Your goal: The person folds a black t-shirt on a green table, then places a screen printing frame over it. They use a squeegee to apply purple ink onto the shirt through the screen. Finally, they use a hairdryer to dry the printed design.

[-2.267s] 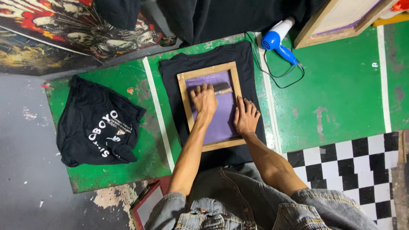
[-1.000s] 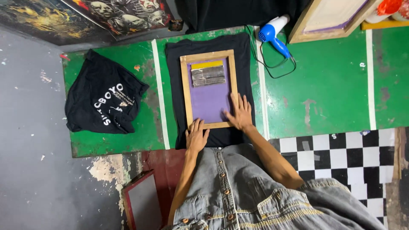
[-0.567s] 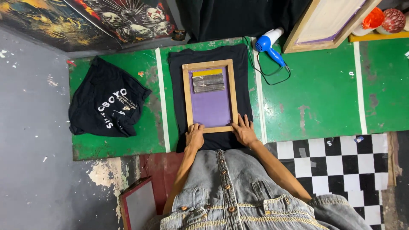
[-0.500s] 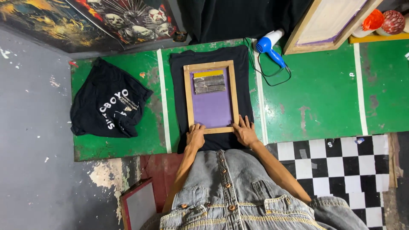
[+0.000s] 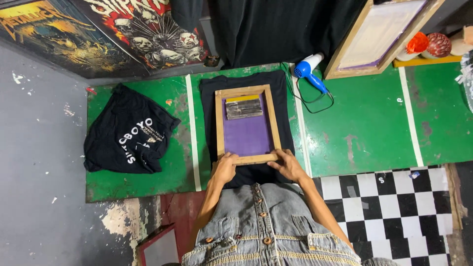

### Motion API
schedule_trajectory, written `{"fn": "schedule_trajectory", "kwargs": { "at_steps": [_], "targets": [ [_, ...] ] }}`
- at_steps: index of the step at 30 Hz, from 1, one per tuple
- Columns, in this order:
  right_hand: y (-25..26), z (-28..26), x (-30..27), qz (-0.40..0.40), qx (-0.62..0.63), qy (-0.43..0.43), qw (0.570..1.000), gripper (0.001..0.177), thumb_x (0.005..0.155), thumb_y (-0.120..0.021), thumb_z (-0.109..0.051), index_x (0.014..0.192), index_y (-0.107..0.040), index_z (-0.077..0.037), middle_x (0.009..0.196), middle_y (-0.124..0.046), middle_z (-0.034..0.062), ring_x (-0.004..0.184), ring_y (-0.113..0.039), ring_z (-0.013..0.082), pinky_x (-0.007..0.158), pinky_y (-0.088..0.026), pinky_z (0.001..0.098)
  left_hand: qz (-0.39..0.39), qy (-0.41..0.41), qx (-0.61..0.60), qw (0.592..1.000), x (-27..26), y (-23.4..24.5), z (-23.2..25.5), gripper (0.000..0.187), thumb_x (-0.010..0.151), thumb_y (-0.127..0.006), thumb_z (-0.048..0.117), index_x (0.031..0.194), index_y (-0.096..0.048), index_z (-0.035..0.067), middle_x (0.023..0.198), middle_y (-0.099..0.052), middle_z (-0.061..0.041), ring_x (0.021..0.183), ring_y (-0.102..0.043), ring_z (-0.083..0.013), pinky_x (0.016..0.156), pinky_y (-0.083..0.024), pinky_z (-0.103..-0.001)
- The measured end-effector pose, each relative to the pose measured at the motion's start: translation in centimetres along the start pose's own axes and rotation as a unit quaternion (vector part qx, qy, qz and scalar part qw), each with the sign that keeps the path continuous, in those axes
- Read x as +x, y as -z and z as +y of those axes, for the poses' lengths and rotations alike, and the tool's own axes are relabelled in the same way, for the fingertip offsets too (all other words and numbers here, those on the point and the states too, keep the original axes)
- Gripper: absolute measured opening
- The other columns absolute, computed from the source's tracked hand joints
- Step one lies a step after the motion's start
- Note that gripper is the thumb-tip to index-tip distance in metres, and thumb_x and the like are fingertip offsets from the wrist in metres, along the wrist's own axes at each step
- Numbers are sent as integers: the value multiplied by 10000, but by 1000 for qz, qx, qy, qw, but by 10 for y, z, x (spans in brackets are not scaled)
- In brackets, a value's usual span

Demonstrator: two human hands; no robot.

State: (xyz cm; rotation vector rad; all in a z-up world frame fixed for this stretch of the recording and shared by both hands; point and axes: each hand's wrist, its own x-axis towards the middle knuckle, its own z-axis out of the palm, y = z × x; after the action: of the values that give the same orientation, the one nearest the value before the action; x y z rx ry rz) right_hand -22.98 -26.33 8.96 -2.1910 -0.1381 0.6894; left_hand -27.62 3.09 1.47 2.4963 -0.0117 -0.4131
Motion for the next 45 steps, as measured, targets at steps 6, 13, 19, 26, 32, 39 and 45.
{"fn": "schedule_trajectory", "kwargs": {
  "at_steps": [6, 13, 19, 26, 32, 39, 45],
  "targets": [
    [15, -34, -15, 42, 24, -3, 999, 449, 863, -795, -401, 1260, -649, -252, 1235, -585, 273, 1176, -601, 512, 1011, -500, 543, 35, -23, -57, 997, -26, 70, 52, 475, 884, -624, 125, 1352, -646, 46, 1285, -629, -269, 1252, -578, -476, 1034, -512, -529],
    [44, -102, -30, 54, 117, -77, 989, 685, 875, -748, -441, 1476, -449, -310, 1282, -616, 294, 1206, -619, 457, 1074, -463, 535, 33, -42, -47, 997, -18, 76, 46, 465, 871, -648, 157, 1335, -664, 124, 1203, -659, -170, 1141, -666, -411, 960, -561, -468],
    [40, -96, -22, 42, 114, -117, 986, 780, 885, -718, -485, 1520, -338, -240, 1269, -641, 309, 1215, -617, 458, 1070, -465, 560, 17, -31, -29, 999, -12, 73, 38, 437, 864, -671, 207, 1300, -681, 186, 1151, -668, -113, 1073, -705, -362, 892, -597, -460],
    [32, -68, 5, 64, 50, -163, 983, 811, 888, -689, -575, 1508, -346, -181, 1265, -660, 298, 1252, -601, 442, 1072, -449, 585, -55, -27, -97, 993, 1, 95, 45, 392, 858, -642, 57, 1245, -708, 62, 1143, -692, -242, 1098, -674, -461, 945, -568, -539],
    [27, -41, 38, 77, -63, -194, 976, 655, 831, -727, -603, 1291, -642, -145, 1155, -739, 211, 1188, -657, 401, 1044, -502, 525, -85, 1, -23, 996, 1, 113, 61, 391, 853, -681, 136, 1244, -695, 131, 1163, -712, -155, 1118, -702, -352, 956, -570, -503],
    [-2, -7, 58, 24, -189, -228, 955, 694, 830, -686, -598, 1295, -599, -91, 1213, -708, 206, 1183, -669, 395, 1012, -543, 526, -150, 55, 50, 986, 13, 62, 35, 467, 840, -691, 199, 1305, -670, 162, 1261, -701, -150, 1234, -649, -332, 1043, -500, -537],
    [-31, -2, 61, 2, -254, -231, 939, 614, 911, -533, -532, 1324, -551, -78, 1214, -727, 163, 1158, -697, 348, 988, -559, 510, -112, 65, 171, 977, 32, -70, -51, 644, 805, -676, 520, 1377, -589, 237, 1348, -579, -44, 1292, -498, -274, 1088, -326, -497]
  ]
}}
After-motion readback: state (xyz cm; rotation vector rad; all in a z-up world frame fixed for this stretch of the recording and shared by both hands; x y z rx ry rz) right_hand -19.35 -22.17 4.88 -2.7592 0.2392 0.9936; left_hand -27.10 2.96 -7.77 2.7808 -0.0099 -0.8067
